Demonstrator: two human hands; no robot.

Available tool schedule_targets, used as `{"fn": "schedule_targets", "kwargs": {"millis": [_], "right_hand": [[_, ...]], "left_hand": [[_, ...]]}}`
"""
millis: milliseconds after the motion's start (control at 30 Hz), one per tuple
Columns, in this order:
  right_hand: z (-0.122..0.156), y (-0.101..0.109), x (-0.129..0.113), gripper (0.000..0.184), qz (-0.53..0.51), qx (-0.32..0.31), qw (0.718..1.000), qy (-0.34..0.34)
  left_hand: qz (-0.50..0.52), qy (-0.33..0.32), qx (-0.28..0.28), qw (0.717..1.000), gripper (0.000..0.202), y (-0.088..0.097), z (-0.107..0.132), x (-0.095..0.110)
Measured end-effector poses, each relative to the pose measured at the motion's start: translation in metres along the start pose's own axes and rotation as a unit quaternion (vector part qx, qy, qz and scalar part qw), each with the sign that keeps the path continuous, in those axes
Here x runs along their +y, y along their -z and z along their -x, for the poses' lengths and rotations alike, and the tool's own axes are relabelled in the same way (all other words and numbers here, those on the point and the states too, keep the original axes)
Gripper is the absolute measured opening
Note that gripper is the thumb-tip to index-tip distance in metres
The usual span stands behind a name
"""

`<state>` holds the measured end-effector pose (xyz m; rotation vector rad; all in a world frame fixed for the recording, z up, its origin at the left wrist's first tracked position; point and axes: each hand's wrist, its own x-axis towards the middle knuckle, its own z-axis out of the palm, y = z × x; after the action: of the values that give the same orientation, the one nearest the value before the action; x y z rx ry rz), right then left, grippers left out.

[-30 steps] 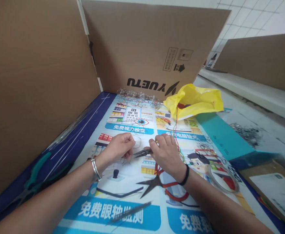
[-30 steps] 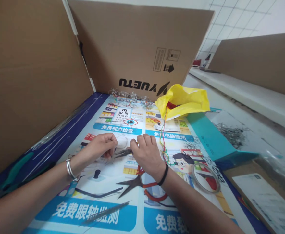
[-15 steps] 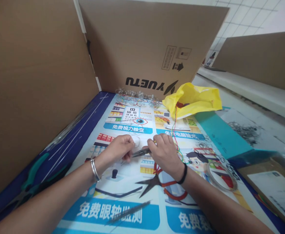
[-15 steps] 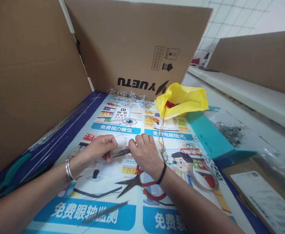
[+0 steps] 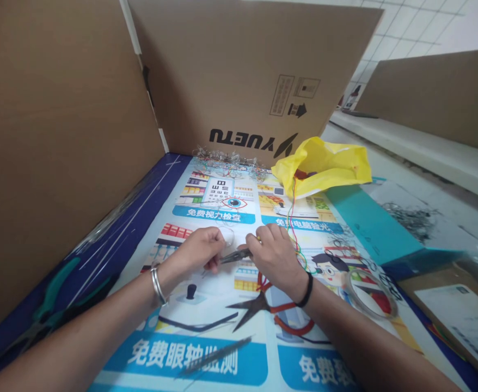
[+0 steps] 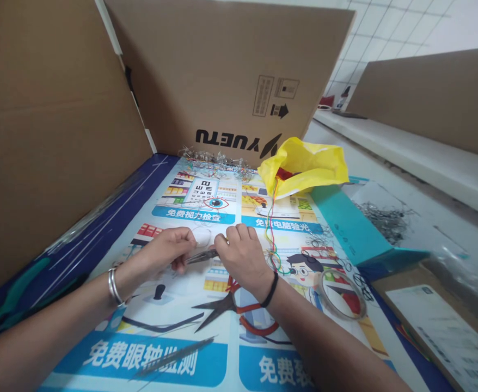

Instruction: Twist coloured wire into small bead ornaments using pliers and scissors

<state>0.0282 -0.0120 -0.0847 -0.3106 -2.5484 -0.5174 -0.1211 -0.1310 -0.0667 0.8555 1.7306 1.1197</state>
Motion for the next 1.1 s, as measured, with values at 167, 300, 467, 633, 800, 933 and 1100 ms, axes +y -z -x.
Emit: {"fn": "schedule_targets", "kwargs": {"millis": [167, 300, 467, 633, 800, 933, 1100], "right_hand": [[-0.0006, 0.0013, 0.0001, 0.019, 0.002, 0.009, 1.000, -0.001], [-0.0009, 0.0031, -0.0001, 0.021, 0.001, -0.005, 1.000, -0.001], [-0.0007, 0.0029, -0.0002, 0.017, 0.002, -0.010, 1.000, 0.000], [-0.0006, 0.0028, -0.0003, 0.019, 0.005, -0.006, 1.000, 0.000], [-0.0009, 0.0021, -0.0001, 0.020, -0.001, -0.007, 1.000, 0.002], [-0.0005, 0.0018, 0.0005, 0.017, -0.004, -0.017, 1.000, 0.003], [-0.0001, 0.0017, 0.0000, 0.014, 0.000, -0.033, 0.999, 0.001]], "left_hand": [[0.002, -0.001, -0.003, 1.000, 0.009, 0.0004, 0.0004, 0.0004], [-0.001, -0.003, -0.005, 1.000, 0.008, 0.0009, 0.0002, 0.0001], [-0.007, -0.003, -0.001, 1.000, 0.008, 0.0010, -0.0008, -0.0009], [-0.011, -0.011, 0.000, 1.000, 0.008, 0.0009, -0.0011, -0.0008], [-0.016, -0.020, -0.002, 1.000, 0.007, 0.0011, -0.0014, -0.0012], [-0.029, -0.034, 0.012, 0.999, 0.008, 0.0011, -0.0021, -0.0028], [-0.074, -0.081, 0.035, 0.993, 0.010, 0.0035, -0.0027, -0.0066]]}}
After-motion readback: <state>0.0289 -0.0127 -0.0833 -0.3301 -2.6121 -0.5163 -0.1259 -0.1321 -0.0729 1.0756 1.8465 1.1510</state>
